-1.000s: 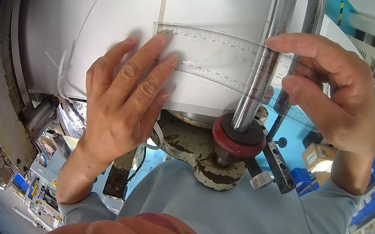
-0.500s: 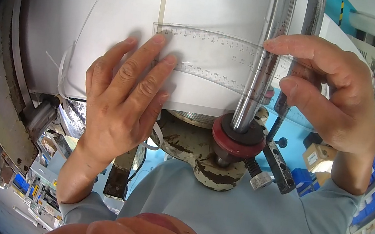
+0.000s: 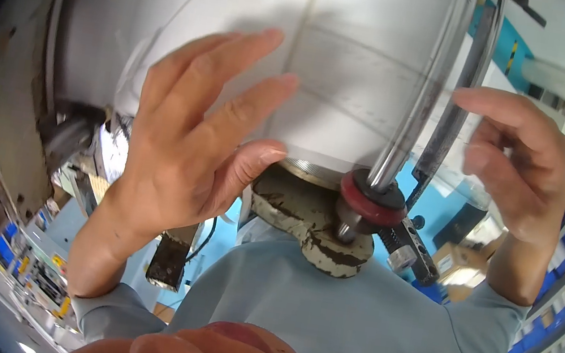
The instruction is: Operating a mask-making machine, adjusting the raw material roll, and inspecting the output.
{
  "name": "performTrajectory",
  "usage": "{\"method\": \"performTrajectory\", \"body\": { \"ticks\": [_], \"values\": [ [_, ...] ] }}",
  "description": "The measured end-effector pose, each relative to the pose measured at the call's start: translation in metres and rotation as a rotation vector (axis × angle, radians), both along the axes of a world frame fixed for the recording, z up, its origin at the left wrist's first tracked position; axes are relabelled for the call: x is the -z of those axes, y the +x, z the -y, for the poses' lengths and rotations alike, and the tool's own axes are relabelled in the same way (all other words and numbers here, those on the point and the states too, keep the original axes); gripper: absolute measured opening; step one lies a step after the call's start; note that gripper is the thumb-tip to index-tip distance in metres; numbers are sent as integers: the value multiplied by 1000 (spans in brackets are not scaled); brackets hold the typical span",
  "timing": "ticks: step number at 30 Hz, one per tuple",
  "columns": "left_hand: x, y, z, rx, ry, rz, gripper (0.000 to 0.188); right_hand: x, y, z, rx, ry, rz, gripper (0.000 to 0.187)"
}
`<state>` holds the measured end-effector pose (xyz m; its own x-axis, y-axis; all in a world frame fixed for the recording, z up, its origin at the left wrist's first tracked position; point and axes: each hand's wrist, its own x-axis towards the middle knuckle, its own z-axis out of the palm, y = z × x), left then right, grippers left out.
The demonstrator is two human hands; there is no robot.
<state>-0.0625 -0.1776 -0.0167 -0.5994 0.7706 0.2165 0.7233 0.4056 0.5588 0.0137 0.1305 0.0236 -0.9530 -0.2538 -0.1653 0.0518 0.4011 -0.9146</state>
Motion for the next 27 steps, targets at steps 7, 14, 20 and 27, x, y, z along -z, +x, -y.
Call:
{"method": "performTrajectory", "body": {
  "ticks": [7,14,20,27],
  "values": [
    [-17,33,41,-183,253,-107,32,-31,-7,21,-71,-67,-393,33],
    [-70,128,120,-274,473,251,28,-84,18,117,-375,-249,-541,23],
    [-96,223,213,-106,902,857,31,-117,103,275,-509,-57,-365,12],
    [-37,336,386,-723,1189,997,18,-63,202,466,-626,127,-225,32]
  ]
}}
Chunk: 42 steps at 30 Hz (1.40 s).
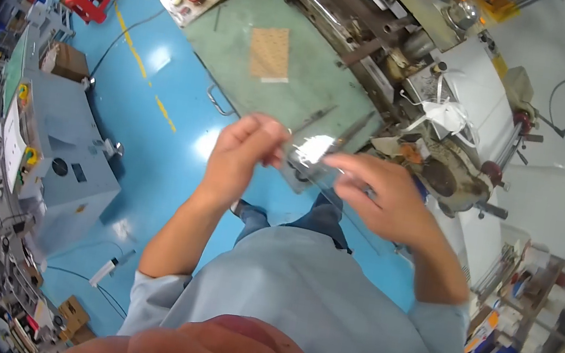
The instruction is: Operating a mask-making machine, adjusting the raw material roll, and inspecting the output.
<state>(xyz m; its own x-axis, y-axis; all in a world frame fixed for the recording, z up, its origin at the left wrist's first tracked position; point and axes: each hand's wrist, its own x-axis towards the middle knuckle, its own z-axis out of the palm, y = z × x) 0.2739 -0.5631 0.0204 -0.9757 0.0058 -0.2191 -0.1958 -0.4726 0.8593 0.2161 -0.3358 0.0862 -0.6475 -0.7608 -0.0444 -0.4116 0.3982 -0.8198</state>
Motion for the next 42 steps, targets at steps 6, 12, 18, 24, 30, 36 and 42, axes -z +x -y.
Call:
{"method": "performTrajectory", "body": {
  "ticks": [6,12,18,24,30,36,42],
  "values": [
    [34,58,132,-201,-319,126,28,115,-49,140,59,96,-150,21],
    [27,72,211,-95,-345,121,26,189,-138,198,206,381,-307,20],
    [42,18,301,-100,-460,125,25,197,-123,254,427,20,-162,19],
    [38,-108,384,-21,-593,38,25,220,-126,306,421,-127,-114,15],
    [18,-225,450,96,-629,-17,26,167,-170,367,450,-170,-96,11],
    [20,-348,495,284,-559,-127,22,120,-212,382,741,-64,-214,10],
    [24,-473,530,479,-526,-255,19,86,-219,409,1213,-103,-252,8]
  ]
}}
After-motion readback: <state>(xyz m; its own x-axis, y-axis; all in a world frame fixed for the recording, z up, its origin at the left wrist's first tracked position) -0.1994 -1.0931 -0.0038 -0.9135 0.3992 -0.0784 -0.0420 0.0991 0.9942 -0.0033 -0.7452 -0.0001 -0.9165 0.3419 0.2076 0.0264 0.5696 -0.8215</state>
